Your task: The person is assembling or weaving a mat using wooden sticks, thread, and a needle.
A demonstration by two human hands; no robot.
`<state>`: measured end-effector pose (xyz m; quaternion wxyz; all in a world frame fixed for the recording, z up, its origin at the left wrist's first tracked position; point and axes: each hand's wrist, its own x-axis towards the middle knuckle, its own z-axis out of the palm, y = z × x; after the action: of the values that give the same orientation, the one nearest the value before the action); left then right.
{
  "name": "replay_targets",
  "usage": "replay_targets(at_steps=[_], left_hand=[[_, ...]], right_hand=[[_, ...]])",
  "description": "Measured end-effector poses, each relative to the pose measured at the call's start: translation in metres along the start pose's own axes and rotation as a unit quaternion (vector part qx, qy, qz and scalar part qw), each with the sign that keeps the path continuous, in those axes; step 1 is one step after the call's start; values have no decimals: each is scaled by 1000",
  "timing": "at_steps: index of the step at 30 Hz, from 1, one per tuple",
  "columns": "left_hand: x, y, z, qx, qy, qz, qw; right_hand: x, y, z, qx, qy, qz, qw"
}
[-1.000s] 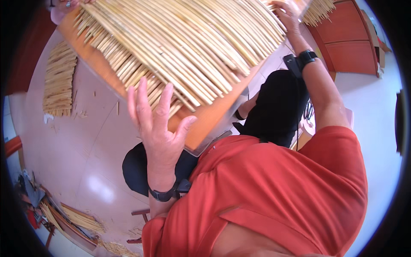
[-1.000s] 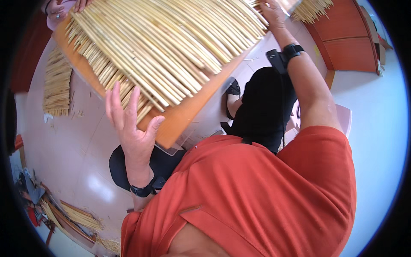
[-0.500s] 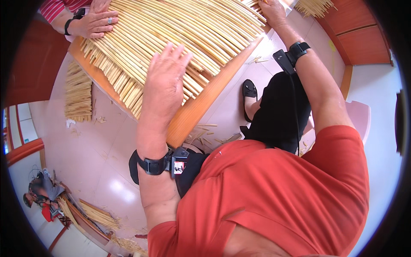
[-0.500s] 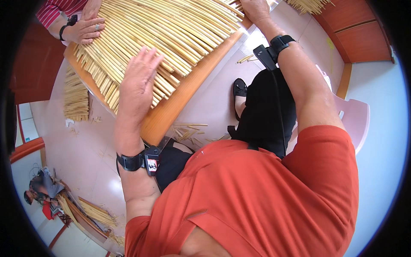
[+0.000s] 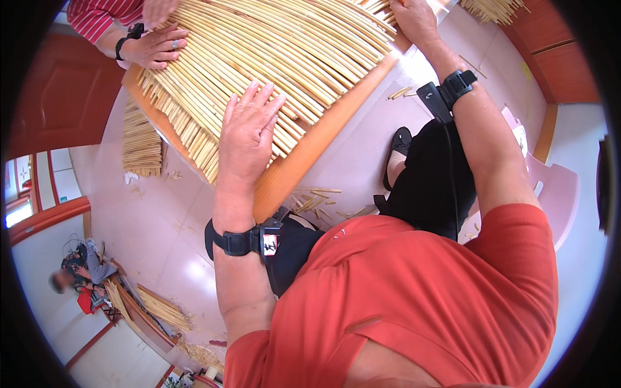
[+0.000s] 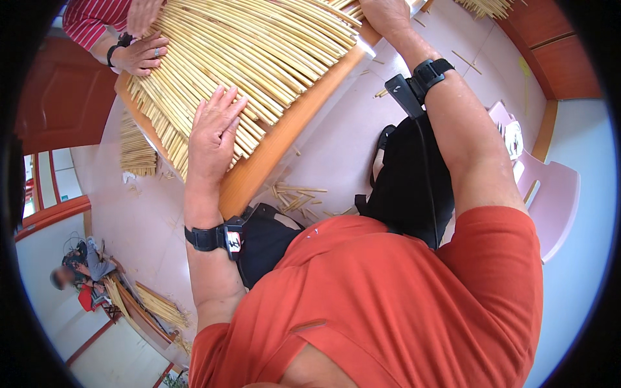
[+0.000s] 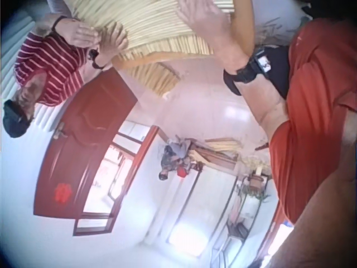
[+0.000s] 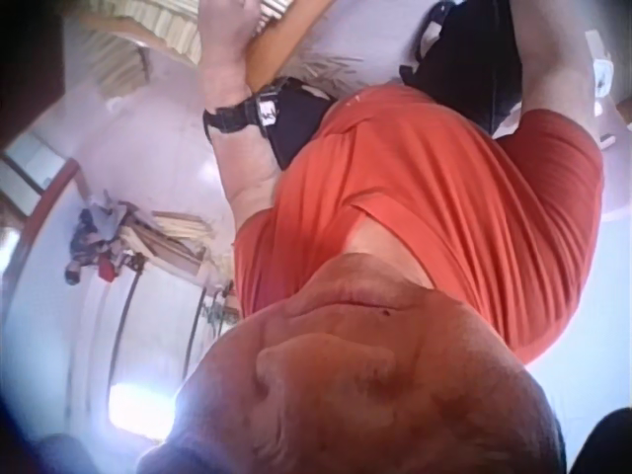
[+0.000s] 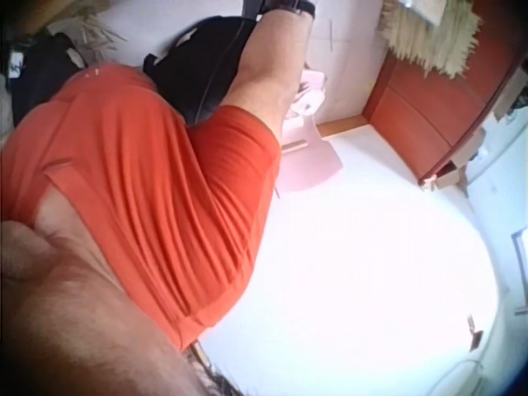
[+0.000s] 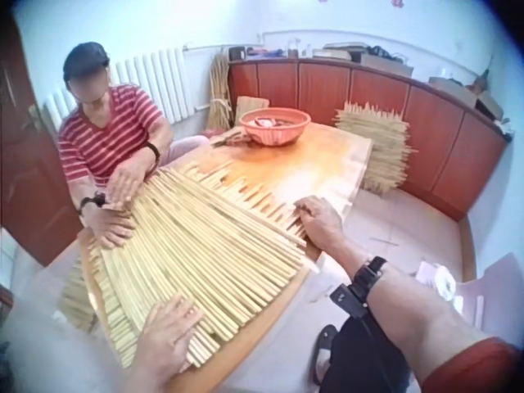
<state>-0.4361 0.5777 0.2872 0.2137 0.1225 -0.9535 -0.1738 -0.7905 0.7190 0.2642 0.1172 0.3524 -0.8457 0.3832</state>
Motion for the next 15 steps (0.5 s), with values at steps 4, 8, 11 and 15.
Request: replay_targets(at_steps=[4,8,11,15], left_hand=[[1,-4,1,-11,11,3,1000],[4,-8,2,-14,17,-1,1000],[6,-9,-1,-7,8,7,1000],[1,-3,-2,0,-41,-43,998]], right_hand=[[1,3,-2,-17,13,-46,999],[2,2,-2,1,7,-51,999],[1,2,-2,-14,20,-84,996],[1,5,0,-3,27,-92,995]])
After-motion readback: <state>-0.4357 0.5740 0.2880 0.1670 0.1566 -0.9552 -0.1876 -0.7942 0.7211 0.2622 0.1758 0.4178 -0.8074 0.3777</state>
